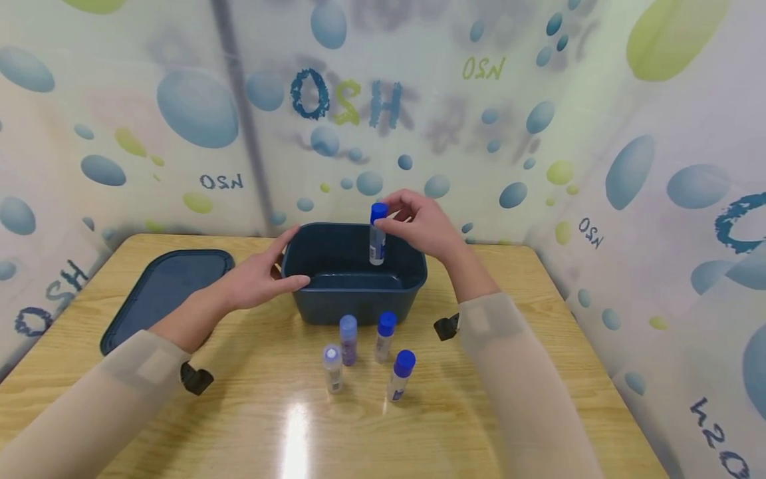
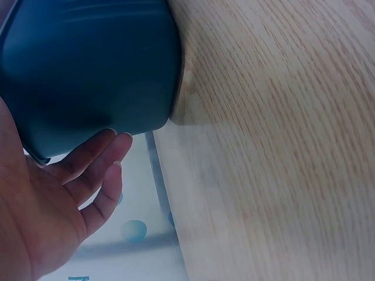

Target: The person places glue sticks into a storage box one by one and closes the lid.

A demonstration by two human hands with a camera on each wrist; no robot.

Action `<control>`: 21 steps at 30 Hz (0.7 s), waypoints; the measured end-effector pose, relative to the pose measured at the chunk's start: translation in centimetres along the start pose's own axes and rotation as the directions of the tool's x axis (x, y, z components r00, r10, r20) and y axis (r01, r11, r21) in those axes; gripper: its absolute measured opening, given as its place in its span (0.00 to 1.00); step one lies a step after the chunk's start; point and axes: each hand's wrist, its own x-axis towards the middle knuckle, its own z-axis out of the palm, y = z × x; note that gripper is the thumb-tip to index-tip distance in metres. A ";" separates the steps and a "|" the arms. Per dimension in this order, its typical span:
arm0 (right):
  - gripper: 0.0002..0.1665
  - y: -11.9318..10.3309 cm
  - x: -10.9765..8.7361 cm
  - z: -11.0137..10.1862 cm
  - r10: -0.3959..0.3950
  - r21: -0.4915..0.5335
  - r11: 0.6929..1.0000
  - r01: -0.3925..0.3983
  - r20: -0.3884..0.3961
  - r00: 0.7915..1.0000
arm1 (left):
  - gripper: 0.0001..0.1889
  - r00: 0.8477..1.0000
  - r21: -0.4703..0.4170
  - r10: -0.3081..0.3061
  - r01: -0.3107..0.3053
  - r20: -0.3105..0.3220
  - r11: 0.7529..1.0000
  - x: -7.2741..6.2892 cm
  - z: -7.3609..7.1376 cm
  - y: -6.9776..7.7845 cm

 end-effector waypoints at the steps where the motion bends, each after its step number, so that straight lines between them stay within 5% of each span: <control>1: 0.21 0.1 0.1 0.2 -0.003 0.001 1.000 0.003 0.002 1.000 | 0.60 1.000 0.000 -0.001 0.001 0.001 1.000 0.0 0.0 0.0; 21: 0.20 0.8 2.9 2.2 -0.052 -0.033 0.998 0.054 0.076 0.996 | 0.60 1.000 0.004 -0.007 0.007 0.002 1.000 0.0 -0.1 0.3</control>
